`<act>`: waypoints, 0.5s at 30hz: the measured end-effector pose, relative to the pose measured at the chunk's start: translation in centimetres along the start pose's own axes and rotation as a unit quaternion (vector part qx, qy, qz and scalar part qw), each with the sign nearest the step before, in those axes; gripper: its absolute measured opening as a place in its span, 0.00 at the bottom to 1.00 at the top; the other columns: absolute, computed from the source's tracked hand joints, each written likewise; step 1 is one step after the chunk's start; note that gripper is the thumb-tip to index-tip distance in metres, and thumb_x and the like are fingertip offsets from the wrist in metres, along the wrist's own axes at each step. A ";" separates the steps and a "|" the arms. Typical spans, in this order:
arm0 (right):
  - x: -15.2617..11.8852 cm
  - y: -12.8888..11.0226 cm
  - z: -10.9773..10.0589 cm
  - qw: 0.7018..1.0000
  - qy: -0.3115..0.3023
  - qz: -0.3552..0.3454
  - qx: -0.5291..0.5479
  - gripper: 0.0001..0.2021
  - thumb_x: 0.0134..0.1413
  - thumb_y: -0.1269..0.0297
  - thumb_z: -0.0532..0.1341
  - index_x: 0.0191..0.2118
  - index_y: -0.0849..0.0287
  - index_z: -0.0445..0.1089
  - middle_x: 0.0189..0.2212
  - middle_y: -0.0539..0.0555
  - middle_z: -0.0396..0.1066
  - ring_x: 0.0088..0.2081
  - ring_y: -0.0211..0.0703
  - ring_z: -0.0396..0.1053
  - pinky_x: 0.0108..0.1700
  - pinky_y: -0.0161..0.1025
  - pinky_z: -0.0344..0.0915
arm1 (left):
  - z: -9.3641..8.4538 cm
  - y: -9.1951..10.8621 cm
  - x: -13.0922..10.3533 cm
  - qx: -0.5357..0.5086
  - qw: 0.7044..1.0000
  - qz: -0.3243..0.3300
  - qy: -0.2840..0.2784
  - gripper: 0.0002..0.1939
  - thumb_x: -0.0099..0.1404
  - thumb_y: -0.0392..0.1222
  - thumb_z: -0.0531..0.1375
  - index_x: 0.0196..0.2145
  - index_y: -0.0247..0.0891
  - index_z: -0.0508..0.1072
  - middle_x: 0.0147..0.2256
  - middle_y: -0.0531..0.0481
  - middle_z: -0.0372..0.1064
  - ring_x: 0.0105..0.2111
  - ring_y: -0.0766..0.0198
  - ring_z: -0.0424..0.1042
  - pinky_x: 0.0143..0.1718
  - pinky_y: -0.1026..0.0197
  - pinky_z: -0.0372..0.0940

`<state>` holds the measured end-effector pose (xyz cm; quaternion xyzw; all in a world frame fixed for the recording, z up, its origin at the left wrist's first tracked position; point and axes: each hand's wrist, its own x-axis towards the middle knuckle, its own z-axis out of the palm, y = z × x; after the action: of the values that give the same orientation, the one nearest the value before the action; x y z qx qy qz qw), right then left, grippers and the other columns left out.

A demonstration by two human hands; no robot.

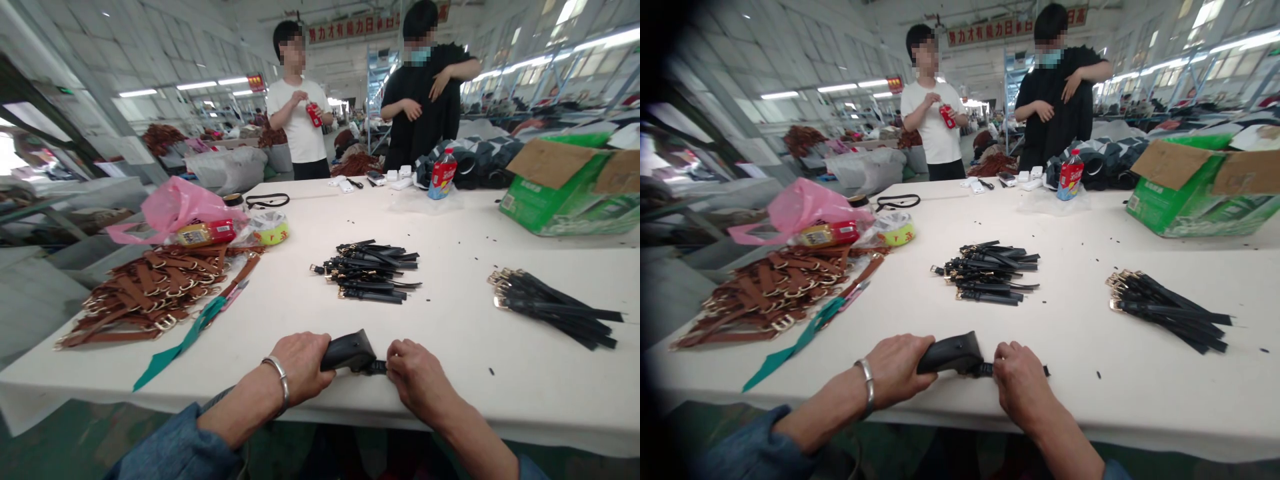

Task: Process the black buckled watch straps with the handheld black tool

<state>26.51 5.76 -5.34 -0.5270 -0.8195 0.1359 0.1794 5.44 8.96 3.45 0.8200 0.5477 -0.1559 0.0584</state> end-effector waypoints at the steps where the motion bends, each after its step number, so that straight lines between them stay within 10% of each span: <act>1: -0.1 0.1 0.0 1.000 0.000 -0.005 0.008 0.10 0.47 0.75 0.53 0.23 0.57 0.67 0.29 0.54 0.66 0.32 0.42 0.62 0.34 0.38 0.58 | 0.1 0.0 0.0 -0.004 1.000 0.000 0.003 0.13 0.51 0.48 0.53 0.33 0.41 0.68 0.31 0.47 0.70 0.33 0.56 0.70 0.33 0.57 0.63; 15: -1.4 1.9 1.6 0.969 0.120 0.102 0.190 0.09 0.55 0.65 0.49 0.25 0.57 0.59 0.24 0.49 0.61 0.27 0.39 0.61 0.31 0.34 0.58 | 0.6 0.0 -0.7 -0.025 1.000 -0.012 -0.001 0.14 0.52 0.50 0.53 0.34 0.40 0.67 0.33 0.46 0.70 0.34 0.56 0.70 0.33 0.58 0.63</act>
<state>27.93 5.18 -7.82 -0.5766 -0.6931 0.2421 0.3586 5.04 8.22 3.12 0.8117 0.5609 -0.1431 0.0777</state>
